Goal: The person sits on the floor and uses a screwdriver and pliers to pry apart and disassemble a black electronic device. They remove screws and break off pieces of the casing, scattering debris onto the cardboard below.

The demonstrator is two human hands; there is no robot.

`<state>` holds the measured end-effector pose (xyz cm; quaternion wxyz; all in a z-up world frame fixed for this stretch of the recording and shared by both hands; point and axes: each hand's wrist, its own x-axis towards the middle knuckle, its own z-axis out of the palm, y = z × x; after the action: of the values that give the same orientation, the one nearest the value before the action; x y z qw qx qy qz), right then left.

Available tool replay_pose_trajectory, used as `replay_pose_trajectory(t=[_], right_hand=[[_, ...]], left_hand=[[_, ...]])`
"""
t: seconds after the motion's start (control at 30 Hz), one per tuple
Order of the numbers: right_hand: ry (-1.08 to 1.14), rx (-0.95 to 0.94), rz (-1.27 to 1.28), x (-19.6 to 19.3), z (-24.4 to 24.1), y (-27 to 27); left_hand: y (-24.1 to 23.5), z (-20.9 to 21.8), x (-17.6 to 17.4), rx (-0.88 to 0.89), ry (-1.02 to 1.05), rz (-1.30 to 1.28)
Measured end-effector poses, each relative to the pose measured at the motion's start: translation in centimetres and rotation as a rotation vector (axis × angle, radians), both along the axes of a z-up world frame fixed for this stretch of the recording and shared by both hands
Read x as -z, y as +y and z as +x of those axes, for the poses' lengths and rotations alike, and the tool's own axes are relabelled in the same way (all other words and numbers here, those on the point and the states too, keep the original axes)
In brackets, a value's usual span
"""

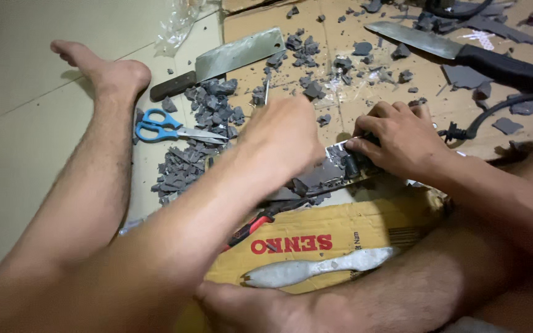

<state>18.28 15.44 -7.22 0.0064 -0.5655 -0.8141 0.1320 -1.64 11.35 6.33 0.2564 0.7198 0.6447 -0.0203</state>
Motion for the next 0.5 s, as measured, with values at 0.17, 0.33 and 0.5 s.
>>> replay_pose_trajectory(t=[0.17, 0.33, 0.5], right_hand=[[0.042, -0.009, -0.031, -1.1, -0.1, -0.4], [0.025, -0.034, -0.03, -1.1, -0.3, -0.2], [0.014, -0.039, -0.021, -0.9, -0.3, -0.1]], left_hand=[[2.1, 0.7, -1.0, 0.083, 0.047, 0.031], [0.1, 1.4, -2.0, 0.18, 0.018, -0.098], [-0.8, 1.0, -1.8, 0.109, -0.003, -0.087]])
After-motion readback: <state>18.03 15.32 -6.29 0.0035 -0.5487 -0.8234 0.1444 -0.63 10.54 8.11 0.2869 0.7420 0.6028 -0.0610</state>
